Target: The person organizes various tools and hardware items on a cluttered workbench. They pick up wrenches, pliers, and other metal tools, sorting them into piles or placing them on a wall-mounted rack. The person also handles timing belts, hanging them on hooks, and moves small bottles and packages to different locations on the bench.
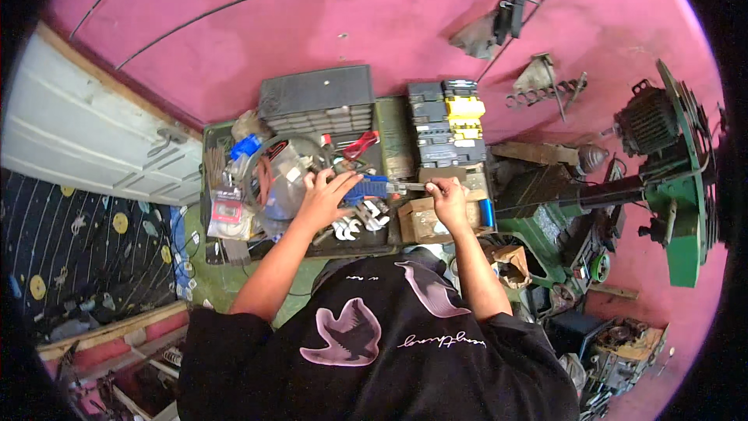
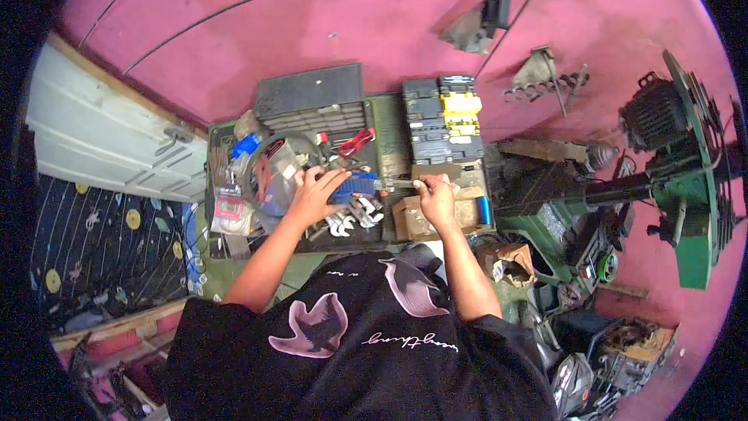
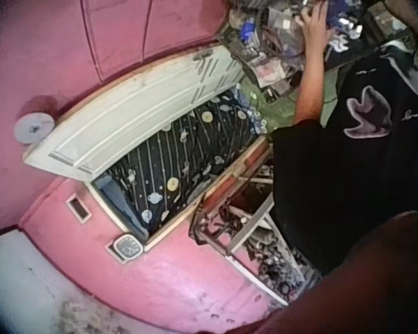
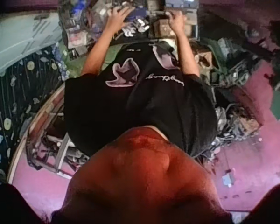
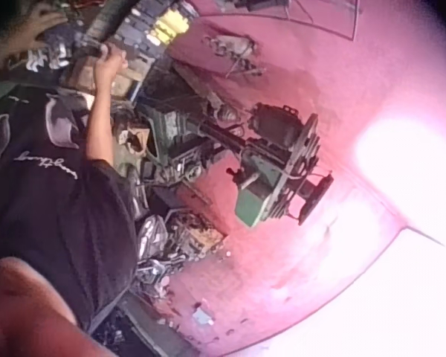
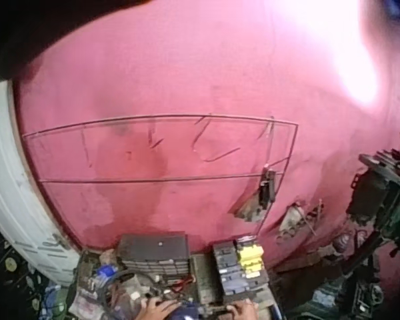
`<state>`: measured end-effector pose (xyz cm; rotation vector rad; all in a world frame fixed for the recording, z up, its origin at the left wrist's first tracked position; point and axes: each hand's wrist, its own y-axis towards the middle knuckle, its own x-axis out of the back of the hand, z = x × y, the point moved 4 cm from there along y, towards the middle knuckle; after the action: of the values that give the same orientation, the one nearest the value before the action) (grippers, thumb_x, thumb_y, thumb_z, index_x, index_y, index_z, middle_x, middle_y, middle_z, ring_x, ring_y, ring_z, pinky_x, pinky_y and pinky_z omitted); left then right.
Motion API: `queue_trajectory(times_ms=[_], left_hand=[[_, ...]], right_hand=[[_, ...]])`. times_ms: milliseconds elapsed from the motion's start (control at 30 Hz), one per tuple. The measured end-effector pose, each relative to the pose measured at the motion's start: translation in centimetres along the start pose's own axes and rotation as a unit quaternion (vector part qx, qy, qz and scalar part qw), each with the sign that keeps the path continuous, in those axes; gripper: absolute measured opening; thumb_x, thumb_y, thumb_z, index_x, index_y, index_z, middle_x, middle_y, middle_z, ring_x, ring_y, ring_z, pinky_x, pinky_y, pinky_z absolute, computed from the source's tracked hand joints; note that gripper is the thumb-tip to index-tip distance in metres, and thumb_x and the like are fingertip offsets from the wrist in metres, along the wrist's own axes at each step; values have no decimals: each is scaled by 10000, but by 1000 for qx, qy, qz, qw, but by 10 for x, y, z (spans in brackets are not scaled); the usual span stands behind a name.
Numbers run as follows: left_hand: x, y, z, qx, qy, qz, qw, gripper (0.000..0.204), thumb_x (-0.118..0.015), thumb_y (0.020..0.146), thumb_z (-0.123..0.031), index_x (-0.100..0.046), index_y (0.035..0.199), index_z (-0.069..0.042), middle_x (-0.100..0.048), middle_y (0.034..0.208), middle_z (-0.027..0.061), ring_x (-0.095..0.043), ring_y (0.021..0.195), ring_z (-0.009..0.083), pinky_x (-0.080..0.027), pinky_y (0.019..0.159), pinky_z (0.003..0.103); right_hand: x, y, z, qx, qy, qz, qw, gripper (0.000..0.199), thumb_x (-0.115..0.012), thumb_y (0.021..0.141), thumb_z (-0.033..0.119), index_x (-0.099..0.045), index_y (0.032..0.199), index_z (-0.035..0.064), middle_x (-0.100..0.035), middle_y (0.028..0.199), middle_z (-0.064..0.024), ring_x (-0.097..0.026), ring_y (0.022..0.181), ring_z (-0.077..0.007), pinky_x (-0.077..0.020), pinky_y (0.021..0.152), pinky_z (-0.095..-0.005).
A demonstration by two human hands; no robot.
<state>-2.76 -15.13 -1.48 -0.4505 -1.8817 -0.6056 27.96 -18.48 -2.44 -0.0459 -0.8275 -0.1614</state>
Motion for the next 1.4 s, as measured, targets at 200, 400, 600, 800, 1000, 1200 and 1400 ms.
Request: queue_trajectory(times_ms=[200, 400, 600, 800, 1000, 1200, 1400], left_hand=[[1, 65, -64, -38, -113, -88, 989, 733, -859, 548, -152, -677, 1257, -195, -706, 1196, 4, -553, 1104, 269, -316, 999, 479], [7, 160, -145, -7, -207, -13, 978, 586, -901, 518, -288, -770, 1081, -195, -742, 990, 39, -568, 1063, 246, -344, 974, 404], [57, 266, -258, -26, -91, -62, 994, 490, -851, 589, -394, -794, 1032, -191, -667, 920, 59, -574, 958, 233, -358, 914, 389], [110, 397, -367, -37, -38, -177, 983, 557, -773, 700, -613, -782, 868, -83, -709, 795, 165, -667, 842, 310, -441, 789, 428], [111, 511, -413, 24, 3, -125, 992, 594, -712, 703, -638, -762, 677, -47, -723, 705, 180, -717, 756, 342, -412, 888, 513], [81, 555, -430, 27, 19, -99, 995, 619, -662, 748, -653, -771, 719, -44, -745, 767, 172, -728, 816, 348, -389, 963, 572], [48, 571, -440, 33, 43, -113, 992, 593, -646, 789, -636, -787, 761, -61, -754, 802, 160, -729, 849, 333, -366, 982, 579]], right_hand=[[81, -1, -64, 1, 87, -9, 996, 230, -746, 912, 292, -780, 1044, 107, -717, 843, -74, -634, 780, -234, -456, 815, -362], [186, -1, -105, 91, -75, -9, 993, 268, -791, 831, 245, -761, 1082, 154, -690, 962, -3, -559, 1028, -220, -314, 940, -409], [282, 53, -130, 193, -259, -229, 918, 270, -761, 823, 222, -744, 1093, 208, -664, 1004, 3, -556, 1078, -236, -343, 964, -495], [392, 169, -153, 240, -310, -324, 861, 344, -744, 821, 183, -716, 1156, 255, -716, 1109, 59, -593, 1065, -194, -361, 949, -463], [427, 257, -193, 216, -254, -253, 908, 239, -742, 843, 171, -750, 1071, 240, -742, 1028, 13, -608, 1045, -232, -360, 929, -465], [423, 290, -234, 173, -284, -263, 906, 202, -723, 864, 193, -770, 1055, 241, -709, 910, -32, -614, 1036, -224, -365, 927, -457], [431, 282, -229, 153, -238, -259, 923, 379, -724, 861, 158, -710, 1230, 244, -716, 986, -36, -598, 1069, -222, -358, 941, -447]])
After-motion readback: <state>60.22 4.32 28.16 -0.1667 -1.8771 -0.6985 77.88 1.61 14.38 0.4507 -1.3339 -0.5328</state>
